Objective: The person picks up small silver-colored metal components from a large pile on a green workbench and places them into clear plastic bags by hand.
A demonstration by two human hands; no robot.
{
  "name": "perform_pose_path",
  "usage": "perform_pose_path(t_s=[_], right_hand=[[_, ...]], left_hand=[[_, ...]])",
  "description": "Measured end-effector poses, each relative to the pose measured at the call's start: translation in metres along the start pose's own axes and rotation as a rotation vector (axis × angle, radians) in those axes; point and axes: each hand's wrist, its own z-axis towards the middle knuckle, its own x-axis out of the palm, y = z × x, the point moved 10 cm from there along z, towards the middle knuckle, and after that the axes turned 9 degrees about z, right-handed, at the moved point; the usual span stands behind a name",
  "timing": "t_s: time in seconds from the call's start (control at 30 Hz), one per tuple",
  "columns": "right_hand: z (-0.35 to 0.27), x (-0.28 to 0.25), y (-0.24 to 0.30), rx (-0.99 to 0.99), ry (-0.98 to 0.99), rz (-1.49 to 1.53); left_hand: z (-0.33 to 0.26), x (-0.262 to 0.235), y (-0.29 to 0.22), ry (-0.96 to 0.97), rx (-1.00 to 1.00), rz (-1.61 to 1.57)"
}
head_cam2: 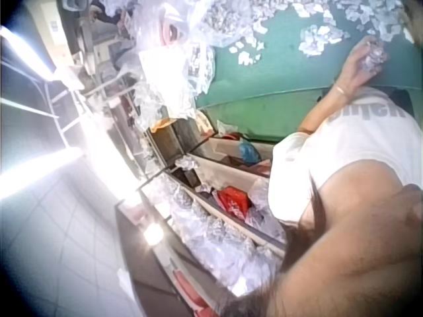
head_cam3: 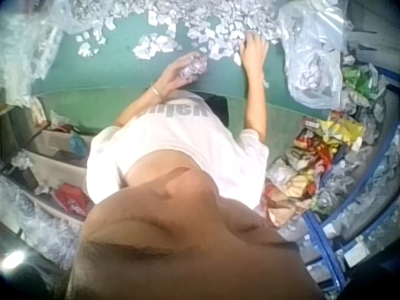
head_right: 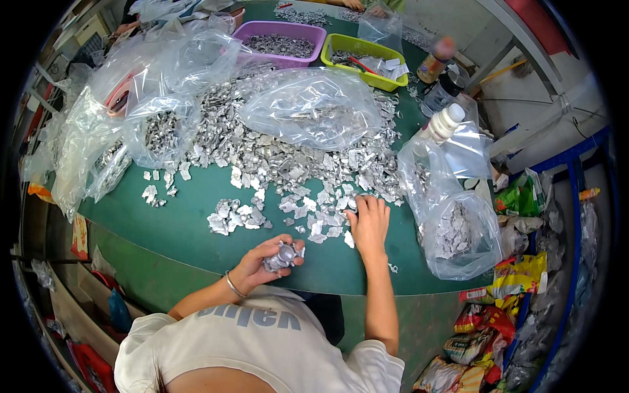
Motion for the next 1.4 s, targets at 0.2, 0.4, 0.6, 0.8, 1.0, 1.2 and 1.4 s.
perform_pose_path(t_s=[0.2, 0.4, 0.6, 0.8, 1.0, 1.2, 1.4], right_hand=[[0.001, 0.000, -0.010, 0.062, 0.014, 0.093], [0.001, -0.028, -0.038, 0.300, -0.216, 0.578], [-0.013, 0.004, -0.055, 0.760, -0.197, 1.815], [-0.025, -0.021, -0.052, 0.560, 0.153, 0.168], [-0.022, -0.030, -0.035, 0.324, -0.021, 0.096], [-0.053, -0.004, -0.096, 0.769, -0.312, 1.306], [-0.032, 0.010, -0.061, 0.857, -0.401, 2.358]], left_hand=[[-0.002, -0.001, -0.001, -0.010, 0.008, -0.009], [-0.003, -0.002, -0.001, -0.006, 0.014, -0.007], [-0.004, -0.007, -0.001, -0.034, 0.010, -0.011], [-0.005, -0.011, 0.001, -0.080, -0.024, -0.051], [-0.005, 0.001, -0.008, -0.160, -0.005, -0.030], [-0.005, -0.008, -0.001, -0.055, -0.004, -0.092], [-0.002, -0.007, 0.001, -0.046, -0.015, -0.094]])
